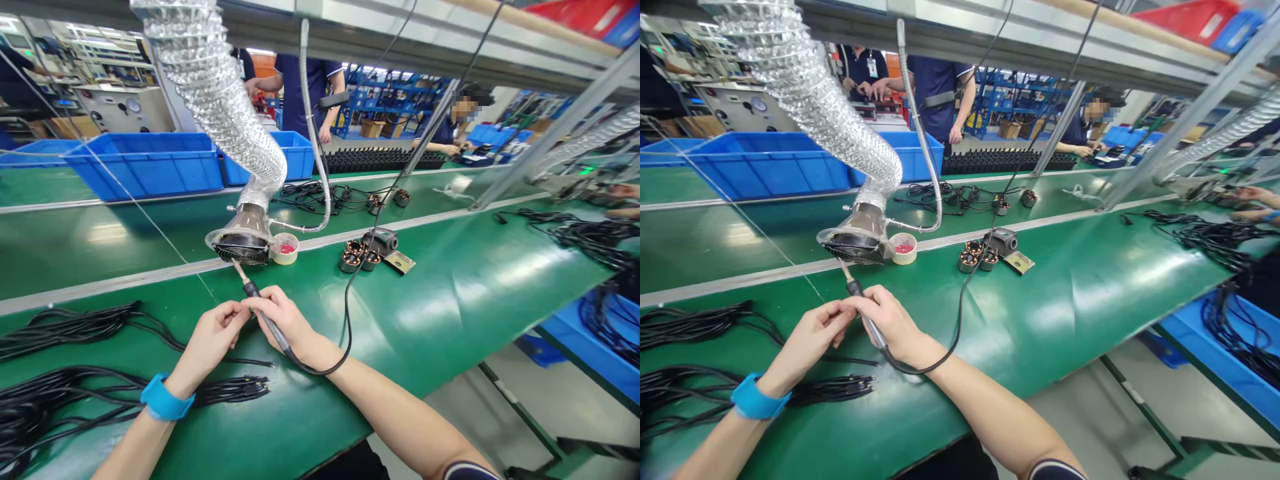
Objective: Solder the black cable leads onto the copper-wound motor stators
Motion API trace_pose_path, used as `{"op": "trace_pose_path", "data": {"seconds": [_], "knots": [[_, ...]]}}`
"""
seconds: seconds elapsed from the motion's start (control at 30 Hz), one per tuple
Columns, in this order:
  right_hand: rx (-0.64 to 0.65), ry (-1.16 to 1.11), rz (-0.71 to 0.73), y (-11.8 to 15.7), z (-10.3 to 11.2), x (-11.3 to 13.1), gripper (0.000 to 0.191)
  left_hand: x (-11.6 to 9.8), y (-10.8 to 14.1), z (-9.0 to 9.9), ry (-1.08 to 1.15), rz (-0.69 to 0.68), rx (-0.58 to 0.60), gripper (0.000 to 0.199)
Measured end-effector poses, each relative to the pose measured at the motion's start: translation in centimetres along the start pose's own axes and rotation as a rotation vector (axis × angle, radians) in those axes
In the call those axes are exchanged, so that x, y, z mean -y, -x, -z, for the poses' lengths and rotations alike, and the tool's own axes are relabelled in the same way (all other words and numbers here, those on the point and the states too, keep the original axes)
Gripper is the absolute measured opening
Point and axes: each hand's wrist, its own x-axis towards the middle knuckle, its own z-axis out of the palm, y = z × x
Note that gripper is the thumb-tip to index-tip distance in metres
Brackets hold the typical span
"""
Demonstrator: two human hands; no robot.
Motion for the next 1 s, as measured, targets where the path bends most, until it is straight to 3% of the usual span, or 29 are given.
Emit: {"op": "trace_pose_path", "data": {"seconds": [0.17, 0.4, 0.6, 0.83, 1.0], "knots": [[-0.04, 0.005, 0.007, 0.1, 0.2, 0.2, 0.044, 0.4, -0.1, 0.1, 0.05, 0.036, 0.049, 0.038], [-0.05, -0.128, -0.012, 0.4, 0.7, 0.3, 0.038, 1.0, -0.6, 0.0, 0.146, 0.107, -0.003, 0.038], [-0.154, -0.238, -0.093, -0.2, 0.5, -0.1, 0.034, 0.7, -0.8, 0.4, 0.197, 0.127, -0.018, 0.035], [-0.204, -0.257, -0.149, -0.2, -0.2, -0.6, 0.034, 0.4, -0.6, 0.4, 0.118, 0.114, -0.043, 0.034], [-0.243, -0.258, -0.154, -0.2, 0.7, 0.4, 0.028, 0.3, -0.7, 0.4, 0.095, 0.124, -0.018, 0.034]]}}
